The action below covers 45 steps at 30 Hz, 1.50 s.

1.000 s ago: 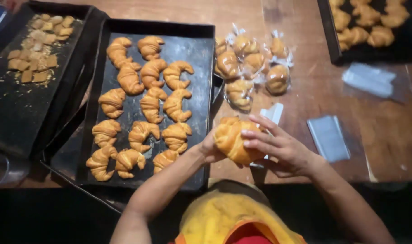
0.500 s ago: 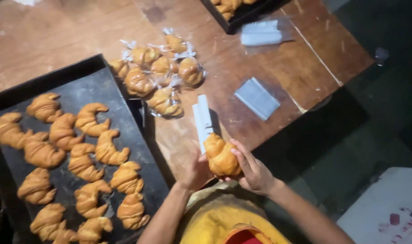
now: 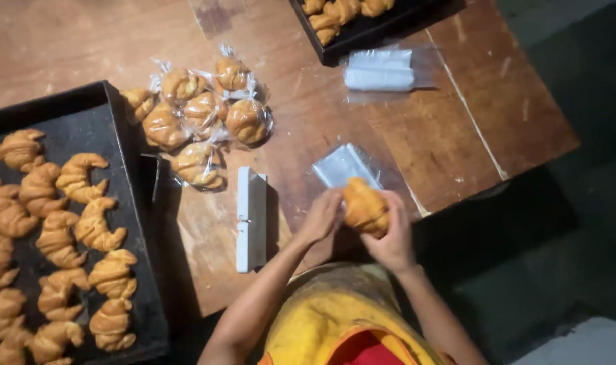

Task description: The person picks baked croissants one at a time from black baking trays on a wooden table, opens a clear plastic bag, inserts a croissant into it, and places the bagged croissant in a pile on the table, repeating the cycle for many croissants.

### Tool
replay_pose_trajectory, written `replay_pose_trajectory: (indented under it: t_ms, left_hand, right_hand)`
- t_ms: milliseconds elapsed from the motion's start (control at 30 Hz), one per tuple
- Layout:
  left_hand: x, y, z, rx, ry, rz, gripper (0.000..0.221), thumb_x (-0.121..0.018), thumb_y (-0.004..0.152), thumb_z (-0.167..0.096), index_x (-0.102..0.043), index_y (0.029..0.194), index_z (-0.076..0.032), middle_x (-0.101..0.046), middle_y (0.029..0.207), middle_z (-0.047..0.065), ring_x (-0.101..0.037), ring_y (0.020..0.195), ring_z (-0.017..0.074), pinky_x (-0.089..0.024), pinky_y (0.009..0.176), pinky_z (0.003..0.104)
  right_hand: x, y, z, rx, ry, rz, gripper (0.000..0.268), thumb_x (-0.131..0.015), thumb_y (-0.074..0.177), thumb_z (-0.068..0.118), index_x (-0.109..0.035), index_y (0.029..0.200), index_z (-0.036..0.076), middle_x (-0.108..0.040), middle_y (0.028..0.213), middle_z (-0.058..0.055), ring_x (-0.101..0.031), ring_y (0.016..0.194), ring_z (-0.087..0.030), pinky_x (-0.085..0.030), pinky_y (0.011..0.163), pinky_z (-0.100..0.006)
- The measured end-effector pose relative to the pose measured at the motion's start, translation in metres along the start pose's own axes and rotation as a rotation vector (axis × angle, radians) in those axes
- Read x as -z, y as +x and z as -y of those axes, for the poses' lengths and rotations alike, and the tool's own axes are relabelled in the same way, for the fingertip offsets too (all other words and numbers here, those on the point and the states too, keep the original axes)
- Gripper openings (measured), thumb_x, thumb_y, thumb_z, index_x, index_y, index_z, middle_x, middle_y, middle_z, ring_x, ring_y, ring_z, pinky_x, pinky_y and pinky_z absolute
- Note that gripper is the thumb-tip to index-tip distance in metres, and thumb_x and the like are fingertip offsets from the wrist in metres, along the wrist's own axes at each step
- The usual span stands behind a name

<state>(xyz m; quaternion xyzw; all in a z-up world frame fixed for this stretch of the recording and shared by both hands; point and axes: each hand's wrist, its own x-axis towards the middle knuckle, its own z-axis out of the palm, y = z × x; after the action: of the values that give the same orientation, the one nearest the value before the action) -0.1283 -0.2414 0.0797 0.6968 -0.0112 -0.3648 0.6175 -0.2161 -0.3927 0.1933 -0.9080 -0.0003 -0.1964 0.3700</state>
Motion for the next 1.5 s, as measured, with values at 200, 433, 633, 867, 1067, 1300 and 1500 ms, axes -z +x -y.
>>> replay_pose_trajectory:
  t_ms: [200, 433, 633, 867, 1067, 1300, 1500]
  left_hand:
    - [-0.003, 0.093, 0.049, -1.034, 1.039, -0.282, 0.031, -0.057, 0.086, -0.013, -0.063, 0.115, -0.005, -0.063, 0.114, 0.011, -0.06, 0.106, 0.0284, -0.048, 0.09, 0.042]
    - [0.037, 0.115, -0.021, -0.946, 1.169, -0.156, 0.021, -0.071, 0.085, -0.02, -0.059, 0.091, -0.004, -0.057, 0.096, 0.013, -0.056, 0.097, 0.0331, -0.046, 0.082, 0.045]
    - [0.064, 0.061, -0.153, -1.211, 0.945, -0.068, 0.027, -0.075, 0.088, -0.021, -0.058, 0.098, -0.002, -0.06, 0.104, 0.016, -0.056, 0.102, 0.0345, -0.046, 0.088, 0.043]
    - [0.115, 0.002, -0.155, -0.619, 0.602, -0.136, 0.021, -0.071, 0.084, -0.005, -0.068, 0.105, -0.004, -0.072, 0.075, 0.006, -0.072, 0.068, 0.0221, -0.054, 0.061, 0.033]
    - [0.1, -0.033, -0.077, -0.154, 0.235, -0.303, 0.036, -0.097, 0.069, -0.025, -0.07, 0.072, -0.002, -0.068, 0.064, 0.004, -0.059, 0.055, 0.0106, -0.049, 0.049, 0.03]
    - [0.066, -0.062, 0.014, -0.439, -0.498, -0.206, 0.019, -0.07, 0.093, -0.015, -0.078, 0.103, 0.0, -0.076, 0.098, 0.001, -0.07, 0.088, 0.0079, -0.059, 0.079, 0.025]
    - [0.11, -0.062, -0.001, -0.339, -0.909, -0.104, 0.012, -0.077, 0.09, -0.007, -0.073, 0.098, 0.002, -0.074, 0.089, 0.01, -0.072, 0.077, 0.0183, -0.062, 0.073, 0.034]
  right_hand:
    - [0.045, -0.006, -0.135, -0.698, 0.951, -0.002, 0.046, -0.08, 0.082, 0.0, -0.059, 0.122, -0.003, -0.069, 0.103, -0.011, -0.069, 0.081, -0.019, -0.06, 0.073, -0.033]
    - [0.081, 0.009, -0.187, -0.619, 1.032, -0.057, 0.04, -0.076, 0.086, -0.001, -0.061, 0.122, -0.001, -0.069, 0.107, -0.008, -0.07, 0.088, -0.017, -0.059, 0.074, -0.031]
    - [0.07, 0.013, -0.153, -0.673, 1.193, -0.156, 0.043, -0.073, 0.09, 0.007, -0.059, 0.129, -0.002, -0.069, 0.113, -0.01, -0.071, 0.094, -0.022, -0.058, 0.075, -0.036]
    - [0.034, -0.018, -0.113, -0.374, 1.325, -0.099, 0.06, -0.077, 0.091, 0.009, -0.052, 0.145, 0.0, -0.063, 0.13, -0.011, -0.065, 0.112, -0.026, -0.058, 0.089, -0.044]
    - [-0.003, -0.032, -0.034, -0.411, 1.374, 0.002, 0.069, -0.079, 0.081, 0.004, -0.05, 0.144, 0.0, -0.062, 0.135, -0.011, -0.061, 0.124, -0.026, -0.05, 0.105, -0.042]
    - [-0.073, -0.037, 0.034, -0.613, 1.457, 0.149, 0.065, -0.074, 0.082, -0.003, -0.051, 0.143, -0.004, -0.064, 0.13, -0.015, -0.063, 0.118, -0.03, -0.051, 0.1, -0.044]
    - [-0.059, 0.005, 0.022, -0.48, 1.372, 0.061, 0.064, -0.072, 0.08, -0.004, -0.052, 0.141, 0.001, -0.066, 0.127, -0.01, -0.066, 0.114, -0.025, -0.054, 0.094, -0.039]
